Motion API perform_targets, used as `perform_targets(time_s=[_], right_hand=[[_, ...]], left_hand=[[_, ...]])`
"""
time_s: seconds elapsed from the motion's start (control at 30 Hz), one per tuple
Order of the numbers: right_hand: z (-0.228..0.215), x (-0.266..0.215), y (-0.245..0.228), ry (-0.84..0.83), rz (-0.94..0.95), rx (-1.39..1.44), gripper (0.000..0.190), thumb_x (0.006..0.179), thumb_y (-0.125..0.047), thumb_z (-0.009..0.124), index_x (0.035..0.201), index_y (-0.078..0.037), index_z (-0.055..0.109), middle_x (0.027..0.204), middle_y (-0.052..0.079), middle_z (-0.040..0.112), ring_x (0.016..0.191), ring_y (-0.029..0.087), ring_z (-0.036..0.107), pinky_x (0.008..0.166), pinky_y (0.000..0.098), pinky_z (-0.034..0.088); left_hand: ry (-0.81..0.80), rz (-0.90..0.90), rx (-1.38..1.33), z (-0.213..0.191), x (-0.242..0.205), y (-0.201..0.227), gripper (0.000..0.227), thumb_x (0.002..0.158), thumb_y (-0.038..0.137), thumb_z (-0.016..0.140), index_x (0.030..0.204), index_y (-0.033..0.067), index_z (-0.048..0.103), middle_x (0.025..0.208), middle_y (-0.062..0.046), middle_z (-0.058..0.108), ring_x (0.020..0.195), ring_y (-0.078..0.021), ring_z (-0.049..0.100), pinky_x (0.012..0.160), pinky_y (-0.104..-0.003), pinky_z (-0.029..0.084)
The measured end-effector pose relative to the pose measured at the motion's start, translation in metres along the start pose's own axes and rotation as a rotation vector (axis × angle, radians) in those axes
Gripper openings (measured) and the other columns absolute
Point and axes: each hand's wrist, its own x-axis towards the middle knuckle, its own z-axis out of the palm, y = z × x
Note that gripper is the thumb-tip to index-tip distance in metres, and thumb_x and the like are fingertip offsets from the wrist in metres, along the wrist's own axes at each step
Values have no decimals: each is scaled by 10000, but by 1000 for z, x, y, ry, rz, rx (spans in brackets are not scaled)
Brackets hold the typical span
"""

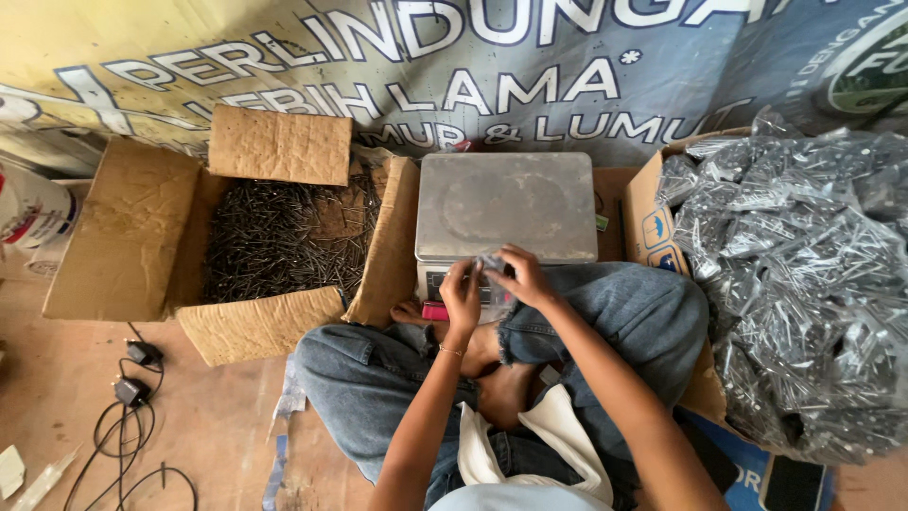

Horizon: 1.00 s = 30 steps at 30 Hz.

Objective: The person scoops nails from a cardboard box into a plastic bag, places the bag on a digital scale, and seals it with a handheld heat sealer. The person repeats this process multiple times.

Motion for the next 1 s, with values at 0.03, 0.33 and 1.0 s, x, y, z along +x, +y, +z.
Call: perform_targets(time_s=[0.03, 0.33, 1.0], right_hand=[[-2, -1, 1, -4, -4, 4, 207, 806, -178, 708, 920, -41, 604, 770, 100, 555, 752, 352, 611, 633, 387, 488], [-13, -6, 7, 308, 167, 333, 301, 774, -23, 713, 1035, -20, 563, 963, 80, 475, 726, 165, 557, 595, 251, 511], [-18, 8, -25, 242, 286, 294, 76, 739, -37, 746, 781, -35, 683, 621, 60, 576, 431, 103, 544, 391, 203, 457]], left_hand=[[6, 0, 4, -1, 2, 1, 48, 856, 59, 637, 851, 97, 665, 697, -78, 614, 645, -234, 631, 570, -285, 513], [56, 66, -52, -19, 22, 11, 109, 817, -28, 657, 921, -9, 680, 706, -153, 650, 579, -258, 659, 533, -319, 525], [-117, -226, -368, -37, 30, 38, 579, 706, 47, 775, 1208, -32, 499, 1124, -217, 528, 666, -213, 600, 557, -289, 569]])
